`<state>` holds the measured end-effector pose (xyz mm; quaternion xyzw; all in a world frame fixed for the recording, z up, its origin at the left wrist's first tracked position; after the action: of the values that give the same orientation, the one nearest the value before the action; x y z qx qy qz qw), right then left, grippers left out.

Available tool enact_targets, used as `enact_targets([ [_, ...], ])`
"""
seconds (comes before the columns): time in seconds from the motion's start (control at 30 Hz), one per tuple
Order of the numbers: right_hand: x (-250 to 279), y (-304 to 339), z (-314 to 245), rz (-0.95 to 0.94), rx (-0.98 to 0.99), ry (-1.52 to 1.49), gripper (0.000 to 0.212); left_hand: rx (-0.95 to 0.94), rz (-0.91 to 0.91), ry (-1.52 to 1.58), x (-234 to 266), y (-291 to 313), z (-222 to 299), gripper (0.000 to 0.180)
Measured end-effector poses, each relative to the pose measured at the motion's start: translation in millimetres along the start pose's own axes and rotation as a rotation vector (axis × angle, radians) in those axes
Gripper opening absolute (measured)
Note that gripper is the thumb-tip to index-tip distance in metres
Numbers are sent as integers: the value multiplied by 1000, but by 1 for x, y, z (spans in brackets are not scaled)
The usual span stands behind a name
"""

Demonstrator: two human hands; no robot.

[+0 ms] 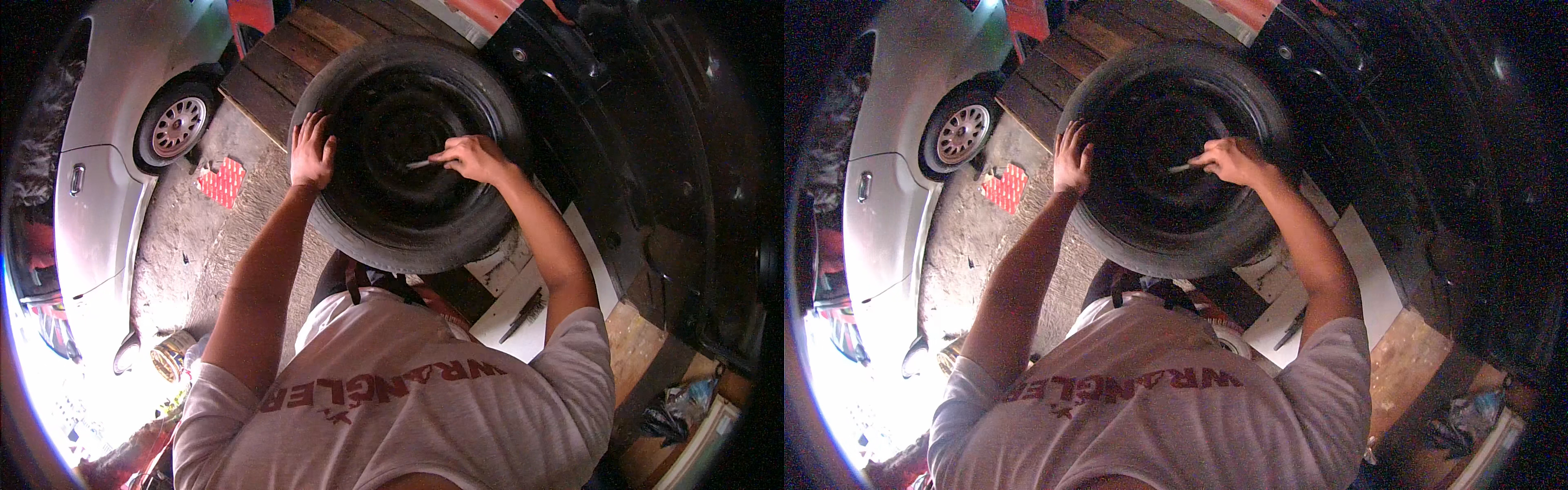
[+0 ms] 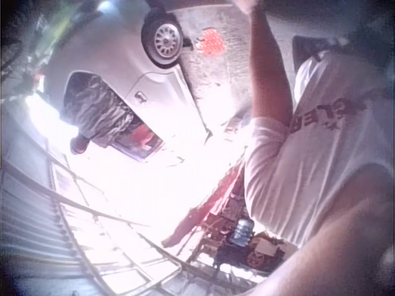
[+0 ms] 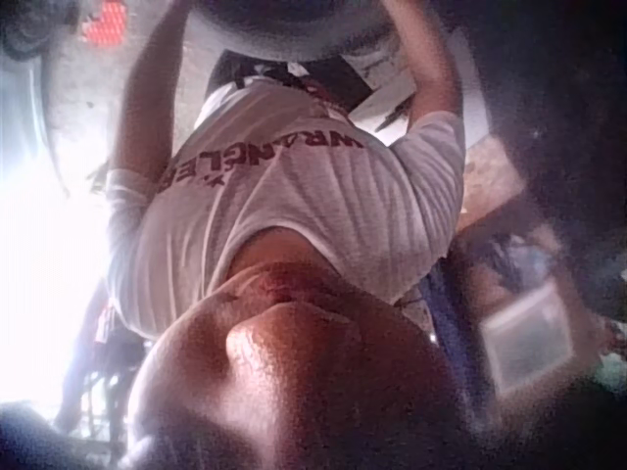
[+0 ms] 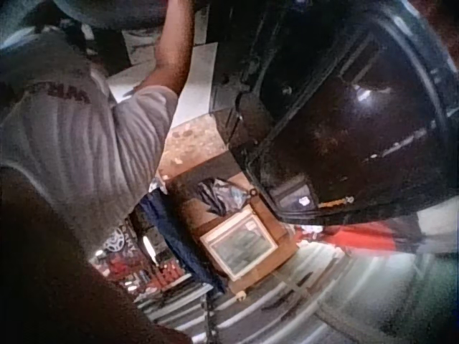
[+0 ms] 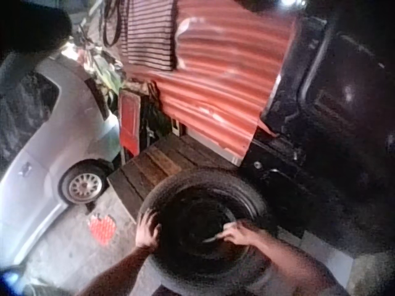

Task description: The person uses a small metal scraper to clean the inner surface of a car tire rim. They hold the rim steady with one hand while scraping away debris from the center and inner edges. The rim remains on a wooden pallet throughout the clip.

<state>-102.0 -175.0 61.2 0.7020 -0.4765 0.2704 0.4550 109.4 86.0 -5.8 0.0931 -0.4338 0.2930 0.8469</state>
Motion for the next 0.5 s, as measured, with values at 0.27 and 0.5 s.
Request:
enact_targets([
  [0.27,-19,-7,-14,62,-33,-1,34,7,0,20,0,-1,4,50],
  [0.5,-21,39,-20,55,-57,24,36,4,-4,6,2,11,7,49],
])
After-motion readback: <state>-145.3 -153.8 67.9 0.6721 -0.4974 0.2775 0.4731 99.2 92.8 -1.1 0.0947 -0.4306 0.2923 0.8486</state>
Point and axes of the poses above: each hand's wrist, its own y-axis away from the middle knuckle, its own x-axis out of the back of the hand, z = x × y, the point moved 1 cm from there along -y, towards the middle knuckle, and after that the axes turned 13 degrees about -z, right-handed, at the moved point
